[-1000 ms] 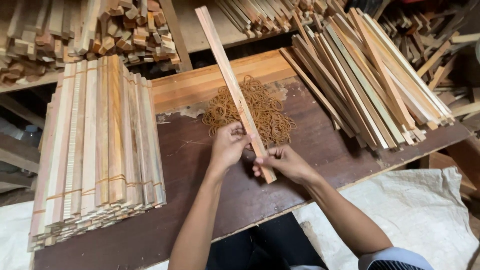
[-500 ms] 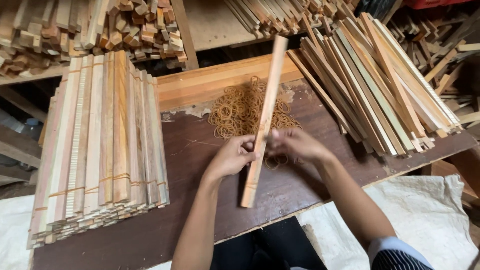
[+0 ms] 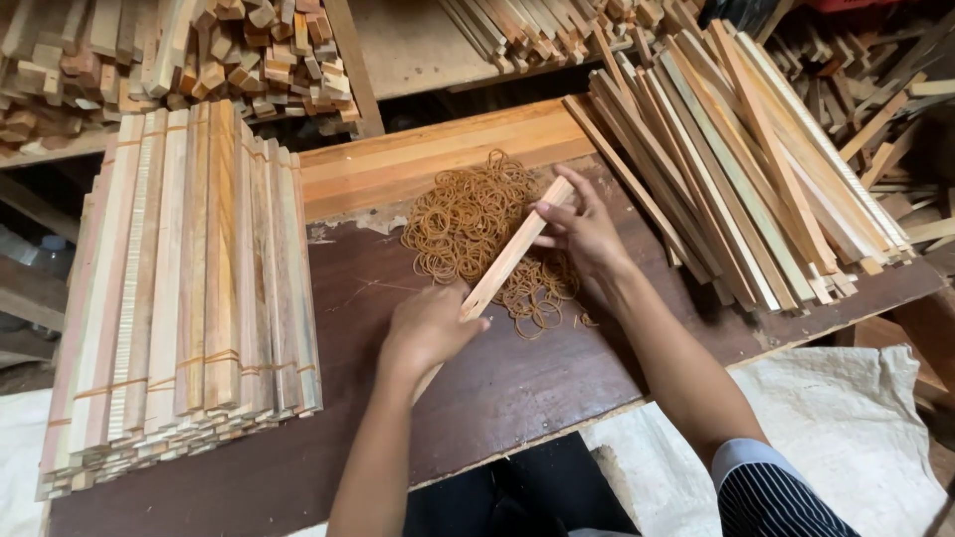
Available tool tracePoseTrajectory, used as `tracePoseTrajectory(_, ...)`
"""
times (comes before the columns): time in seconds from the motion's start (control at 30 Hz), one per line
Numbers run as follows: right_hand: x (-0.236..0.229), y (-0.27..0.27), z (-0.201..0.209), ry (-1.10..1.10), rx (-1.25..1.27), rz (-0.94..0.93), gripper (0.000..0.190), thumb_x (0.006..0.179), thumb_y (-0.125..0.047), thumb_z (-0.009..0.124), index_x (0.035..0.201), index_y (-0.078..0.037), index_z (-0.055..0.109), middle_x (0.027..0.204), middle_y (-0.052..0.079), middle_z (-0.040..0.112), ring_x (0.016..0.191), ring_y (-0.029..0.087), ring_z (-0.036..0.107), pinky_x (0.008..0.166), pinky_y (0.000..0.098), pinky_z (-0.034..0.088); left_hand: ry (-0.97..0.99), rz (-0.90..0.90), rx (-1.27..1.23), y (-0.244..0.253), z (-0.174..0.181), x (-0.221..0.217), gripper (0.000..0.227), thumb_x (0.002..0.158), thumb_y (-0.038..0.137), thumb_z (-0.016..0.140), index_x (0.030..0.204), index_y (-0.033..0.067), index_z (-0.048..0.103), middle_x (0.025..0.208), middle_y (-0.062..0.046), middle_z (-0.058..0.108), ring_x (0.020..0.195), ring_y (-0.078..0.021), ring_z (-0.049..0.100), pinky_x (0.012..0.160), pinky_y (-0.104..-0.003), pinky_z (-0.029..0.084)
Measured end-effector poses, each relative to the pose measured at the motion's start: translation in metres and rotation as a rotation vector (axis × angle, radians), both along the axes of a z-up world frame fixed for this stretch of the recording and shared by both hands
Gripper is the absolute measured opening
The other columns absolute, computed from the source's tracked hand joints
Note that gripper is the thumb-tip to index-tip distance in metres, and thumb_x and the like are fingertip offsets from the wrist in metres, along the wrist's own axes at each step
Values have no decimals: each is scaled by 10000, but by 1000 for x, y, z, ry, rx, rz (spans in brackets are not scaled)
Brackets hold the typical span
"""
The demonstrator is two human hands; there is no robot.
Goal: Inserting thin wood strips into a bundle secured by rubber bands
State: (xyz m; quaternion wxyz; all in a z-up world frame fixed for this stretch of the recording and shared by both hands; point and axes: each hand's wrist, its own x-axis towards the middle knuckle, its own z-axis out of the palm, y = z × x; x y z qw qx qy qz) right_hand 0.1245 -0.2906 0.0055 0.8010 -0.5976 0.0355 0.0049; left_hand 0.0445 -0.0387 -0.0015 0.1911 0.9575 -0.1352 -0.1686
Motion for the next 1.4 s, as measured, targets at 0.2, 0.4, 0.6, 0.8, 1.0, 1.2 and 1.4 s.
tracePoseTrajectory(0.2,-27,42,-18,6,72,27,756,871,-68,789,1509,-207,407,1053,213,732,863,306,757,699,448,676,-345,160,-51,-67,-2,24,305,937,202,630,1175,11,623,1004,-213,690,866,-434,737,690,-563,608)
tracePoseTrajectory(0.4,-20,7,5,-61,-378,-72,255,896,-198,812,1142,-141,787,1013,146,760,852,185,692,735,323,628,-419,176,-58,-67,-3,17,386,991,191,586,1331,11,558,1112,-211,642,971,-447,706,748,-577,602)
tracePoseTrajectory(0.6,5,-62,-11,-74,-772,312,196,816,-124,828,1012,-119,823,794,37,726,758,143,591,671,256,511,-386,168,-124,-62,10,8,360,976,151,591,1292,-22,573,1058,-223,647,953,-442,709,725,-559,607)
tracePoseTrajectory(0.8,26,-55,-57,-151,-1219,318,190,739,-263,881,924,-259,836,715,5,754,752,201,739,731,363,581,-411,183,-142,-61,2,12,346,985,150,589,1300,6,576,1056,-203,646,956,-399,718,722,-516,623)
tracePoseTrajectory(1.0,17,-60,-40,-215,-1248,345,151,804,-218,811,953,-193,819,857,92,795,931,325,758,818,447,573,-382,209,-194,-61,18,7,363,987,101,570,1323,-36,579,1048,-227,658,946,-391,721,719,-505,628)
tracePoseTrajectory(1.2,10,-48,-32,-226,-1341,374,151,784,-243,828,923,-187,812,835,87,793,914,312,762,819,442,586,-402,172,-179,-61,10,10,378,975,107,599,1323,-39,574,1054,-239,664,967,-425,717,736,-541,614)
tracePoseTrajectory(1.4,13,-47,-34,-276,-845,132,165,782,-89,830,940,-97,783,794,79,766,767,185,744,732,319,588,-427,168,-206,-61,14,8,385,958,97,608,1315,-45,582,1068,-249,662,980,-456,710,743,-568,613)
